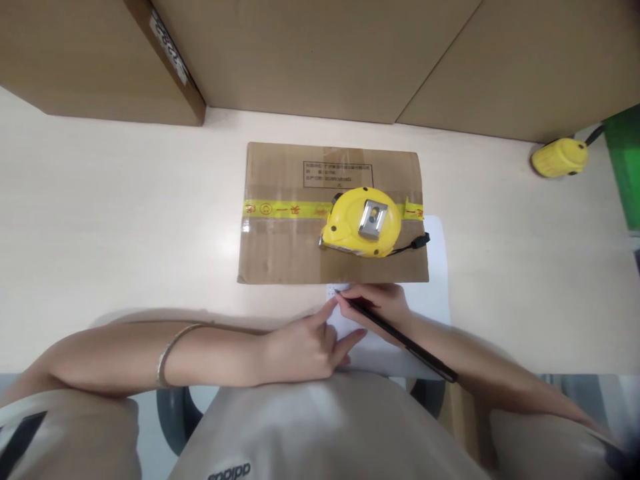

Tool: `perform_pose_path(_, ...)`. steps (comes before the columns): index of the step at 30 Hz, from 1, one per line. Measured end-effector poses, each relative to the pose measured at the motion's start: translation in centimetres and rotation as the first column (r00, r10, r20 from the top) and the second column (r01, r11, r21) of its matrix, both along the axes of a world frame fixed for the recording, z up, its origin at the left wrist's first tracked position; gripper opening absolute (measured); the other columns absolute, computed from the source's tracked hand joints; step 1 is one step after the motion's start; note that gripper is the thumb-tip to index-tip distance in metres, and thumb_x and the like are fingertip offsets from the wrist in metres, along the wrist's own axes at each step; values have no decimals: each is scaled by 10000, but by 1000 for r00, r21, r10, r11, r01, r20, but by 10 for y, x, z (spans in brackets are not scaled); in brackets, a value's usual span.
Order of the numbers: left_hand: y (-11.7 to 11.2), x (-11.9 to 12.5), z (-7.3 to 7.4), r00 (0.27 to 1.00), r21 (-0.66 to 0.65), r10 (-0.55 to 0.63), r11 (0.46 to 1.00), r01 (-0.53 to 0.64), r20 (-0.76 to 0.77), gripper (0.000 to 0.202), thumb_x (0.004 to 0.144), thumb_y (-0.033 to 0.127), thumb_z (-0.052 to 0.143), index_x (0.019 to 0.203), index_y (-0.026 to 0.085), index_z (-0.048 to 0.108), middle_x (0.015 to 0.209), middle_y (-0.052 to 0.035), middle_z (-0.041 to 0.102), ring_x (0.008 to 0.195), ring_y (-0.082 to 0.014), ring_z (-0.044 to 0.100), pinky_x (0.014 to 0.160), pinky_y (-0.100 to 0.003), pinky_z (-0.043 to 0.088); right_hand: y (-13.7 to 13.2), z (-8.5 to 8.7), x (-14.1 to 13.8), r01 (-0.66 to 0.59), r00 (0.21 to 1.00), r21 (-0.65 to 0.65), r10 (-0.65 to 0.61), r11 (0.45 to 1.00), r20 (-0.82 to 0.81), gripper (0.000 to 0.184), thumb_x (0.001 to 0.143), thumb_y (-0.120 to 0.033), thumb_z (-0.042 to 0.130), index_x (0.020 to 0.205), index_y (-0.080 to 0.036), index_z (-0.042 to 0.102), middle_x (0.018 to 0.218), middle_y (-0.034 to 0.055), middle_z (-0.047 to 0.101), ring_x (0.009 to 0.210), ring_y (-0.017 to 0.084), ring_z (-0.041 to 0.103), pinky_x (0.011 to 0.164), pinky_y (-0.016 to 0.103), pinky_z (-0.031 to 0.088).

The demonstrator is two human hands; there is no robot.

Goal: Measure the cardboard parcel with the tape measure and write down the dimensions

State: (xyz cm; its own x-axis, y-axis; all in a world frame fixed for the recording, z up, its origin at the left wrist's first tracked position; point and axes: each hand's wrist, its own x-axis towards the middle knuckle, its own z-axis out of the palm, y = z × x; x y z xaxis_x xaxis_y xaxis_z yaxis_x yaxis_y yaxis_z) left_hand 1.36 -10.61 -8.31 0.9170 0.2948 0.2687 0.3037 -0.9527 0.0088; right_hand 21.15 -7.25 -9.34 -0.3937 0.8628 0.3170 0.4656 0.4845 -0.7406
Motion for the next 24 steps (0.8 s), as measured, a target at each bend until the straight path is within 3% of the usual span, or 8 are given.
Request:
perform_pose_path(16,1,1,-1,999,16,9,1000,-10,34,440,1051,297,368,1319,21,583,557,16,636,532,-155,587,1015,-449,557,-4,6,-1,40,998,-119,-35,992,49,149,880,-244,666,734,-221,645,621,-29,680,531,108,599,557,236,516)
perform_pose_path(24,1,1,-1,1000,21,3,1000,-4,24,434,1051,305,367,1309,47,602,566,20,641,535,-152,591,1021,-455,557,1,-2,0,3,1000,6,-3,1000,11,160,865,-202,658,707,-214,636,589,-35,653,529,88,576,571,215,492)
